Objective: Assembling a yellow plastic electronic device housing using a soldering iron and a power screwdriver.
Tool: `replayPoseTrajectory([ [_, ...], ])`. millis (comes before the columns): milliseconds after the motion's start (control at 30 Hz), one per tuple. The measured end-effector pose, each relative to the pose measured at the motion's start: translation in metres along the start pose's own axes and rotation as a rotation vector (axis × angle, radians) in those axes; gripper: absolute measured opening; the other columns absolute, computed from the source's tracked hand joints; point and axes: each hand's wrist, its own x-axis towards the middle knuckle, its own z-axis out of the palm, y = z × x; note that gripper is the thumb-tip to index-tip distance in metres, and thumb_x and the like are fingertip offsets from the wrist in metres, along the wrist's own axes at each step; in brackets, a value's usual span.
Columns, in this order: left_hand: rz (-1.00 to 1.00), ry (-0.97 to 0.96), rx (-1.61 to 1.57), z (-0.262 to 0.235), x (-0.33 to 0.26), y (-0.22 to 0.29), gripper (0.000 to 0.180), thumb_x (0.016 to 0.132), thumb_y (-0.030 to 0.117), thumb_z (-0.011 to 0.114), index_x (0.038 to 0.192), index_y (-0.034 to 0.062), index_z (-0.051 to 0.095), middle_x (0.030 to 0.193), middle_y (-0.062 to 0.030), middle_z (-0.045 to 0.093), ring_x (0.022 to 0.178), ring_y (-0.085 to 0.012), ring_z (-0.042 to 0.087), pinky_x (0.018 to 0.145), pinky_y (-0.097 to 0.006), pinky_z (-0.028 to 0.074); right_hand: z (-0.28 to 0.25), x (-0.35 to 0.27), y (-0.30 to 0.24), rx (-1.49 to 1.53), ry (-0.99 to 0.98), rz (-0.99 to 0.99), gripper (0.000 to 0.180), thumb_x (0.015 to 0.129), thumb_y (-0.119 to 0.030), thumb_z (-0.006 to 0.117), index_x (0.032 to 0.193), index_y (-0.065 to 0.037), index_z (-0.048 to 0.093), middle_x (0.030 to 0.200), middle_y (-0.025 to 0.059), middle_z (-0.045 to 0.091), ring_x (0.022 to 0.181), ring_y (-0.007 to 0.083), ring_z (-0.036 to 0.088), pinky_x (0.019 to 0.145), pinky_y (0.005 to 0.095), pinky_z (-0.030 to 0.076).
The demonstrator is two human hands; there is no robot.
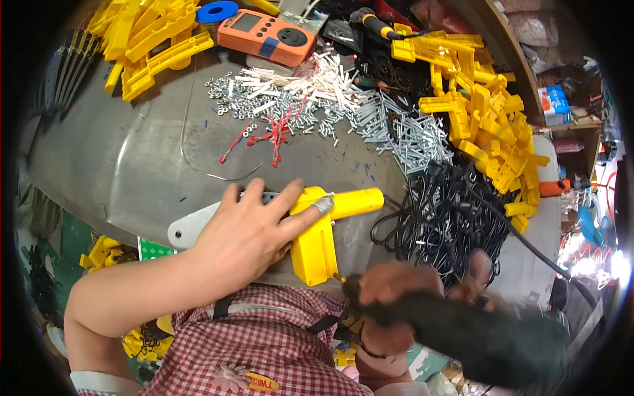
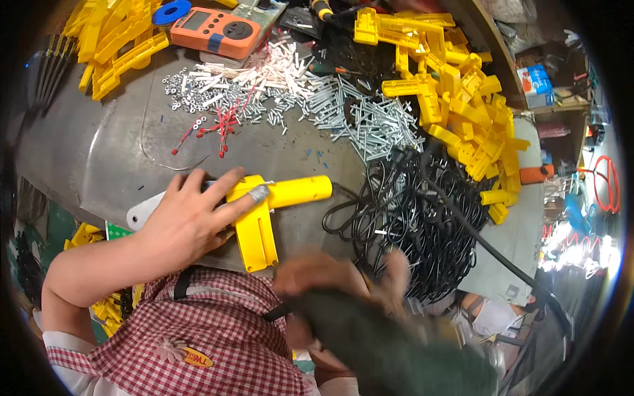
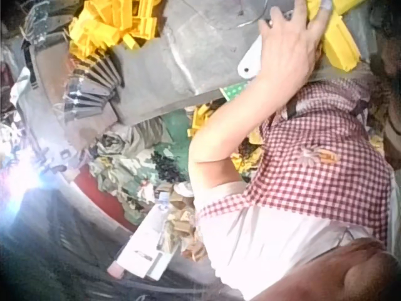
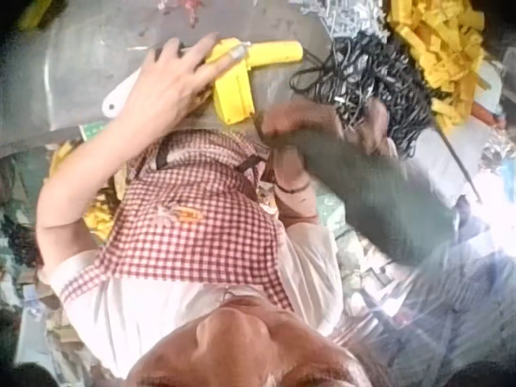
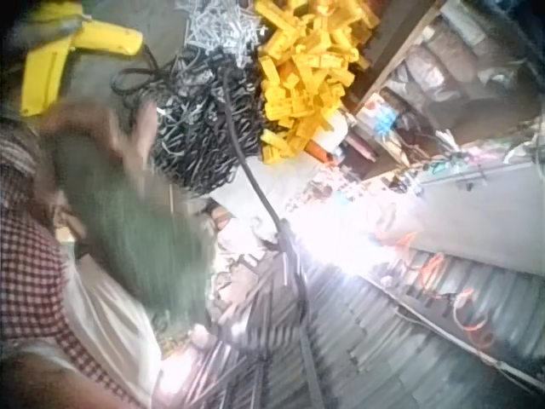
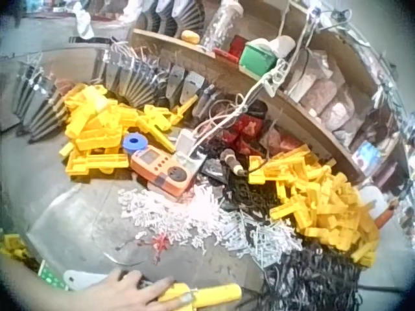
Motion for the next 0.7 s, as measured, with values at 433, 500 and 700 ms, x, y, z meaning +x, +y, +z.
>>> replayPoseTrajectory([
  [433, 0.162, 0.043, -0.058, 0.009, 0.010, -0.011, 0.076, 0.069, 0.022, 0.069, 0.137, 0.0285, 0.034, 0.123, -0.0105, 0.044, 0.093, -0.0322, 0.050, 0.081, -0.045, 0.041, 0.014, 0.017, 0.013, 0.204, -0.431, -0.104, 0.048, 0.084, -0.031, 0.061, 0.117, -0.011, 0.033, 0.071, 0.0238, 0.060, 0.054, 0.0332, 0.059, 0.051, 0.0444, 0.051],
  [500, 0.093, 0.068, -0.001, 0.009, 0.007, -0.007, 0.078, 0.068, 0.020, 0.069, 0.137, 0.0265, 0.034, 0.123, -0.0108, 0.044, 0.093, -0.0328, 0.050, 0.083, -0.044, 0.041, 0.014, 0.016, 0.017, 0.207, -0.426, -0.138, 0.051, 0.083, -0.032, 0.062, 0.118, -0.011, 0.032, 0.072, 0.0238, 0.060, 0.053, 0.0333, 0.059, 0.050, 0.0444, 0.051],
  [700, -0.001, 0.085, 0.028, 0.006, 0.004, 0.003, 0.077, 0.068, 0.018, 0.068, 0.137, 0.0252, 0.035, 0.123, -0.0116, 0.043, 0.093, -0.0327, 0.049, 0.082, -0.043, 0.040, 0.000, 0.016, 0.019, 0.107, -0.521, -0.176, 0.070, 0.078, -0.028, 0.070, 0.129, -0.013, 0.025, 0.076, 0.0175, 0.060, 0.062, 0.0274, 0.061, 0.058, 0.0421, 0.052],
])
